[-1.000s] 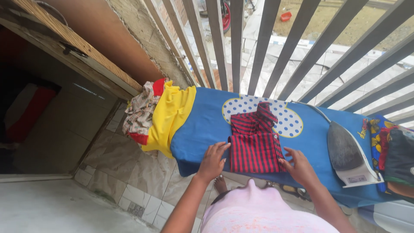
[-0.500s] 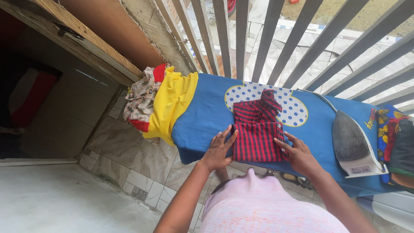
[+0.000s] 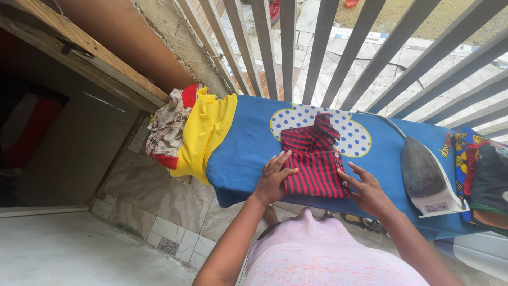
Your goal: Iron and fold a red plaid shirt and a yellow t-shirt on an ironing board.
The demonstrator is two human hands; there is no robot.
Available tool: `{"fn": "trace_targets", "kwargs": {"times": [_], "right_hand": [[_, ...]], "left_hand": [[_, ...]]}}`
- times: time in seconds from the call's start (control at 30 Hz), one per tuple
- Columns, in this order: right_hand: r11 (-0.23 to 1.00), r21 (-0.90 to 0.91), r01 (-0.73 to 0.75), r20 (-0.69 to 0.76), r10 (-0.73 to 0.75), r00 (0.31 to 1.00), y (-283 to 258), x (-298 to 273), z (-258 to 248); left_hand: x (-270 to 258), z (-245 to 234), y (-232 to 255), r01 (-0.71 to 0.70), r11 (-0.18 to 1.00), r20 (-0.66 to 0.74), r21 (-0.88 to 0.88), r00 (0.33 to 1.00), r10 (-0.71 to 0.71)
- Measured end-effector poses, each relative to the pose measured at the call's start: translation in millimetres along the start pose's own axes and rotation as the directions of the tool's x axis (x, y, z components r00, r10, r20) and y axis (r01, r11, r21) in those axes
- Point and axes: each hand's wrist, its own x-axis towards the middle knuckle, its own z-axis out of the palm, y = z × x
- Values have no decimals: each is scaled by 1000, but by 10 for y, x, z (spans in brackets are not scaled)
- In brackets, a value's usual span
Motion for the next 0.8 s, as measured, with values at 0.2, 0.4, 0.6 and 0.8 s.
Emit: {"fn": "trace_targets", "kwargs": {"times": [0.2,0.4,0.6,0.8], "right_hand": [[991,114,67,-126,-53,991,-198,47,-156],[977,143,158,-205,-127,970,-244,249,-180],[955,151,256,-204,-224,953,-311,222,-359],[930,286,232,-235,-166,958,-366,248,-377]], "left_hand": [[141,-42,-125,-4,975,24,-222,1000,10],[180,3,-291,79,924,117,-373,992,-38],[204,-140,-225,58,935,133,-349,991,-12],[212,17,-308,98,923,24,-371,995,-96]]}}
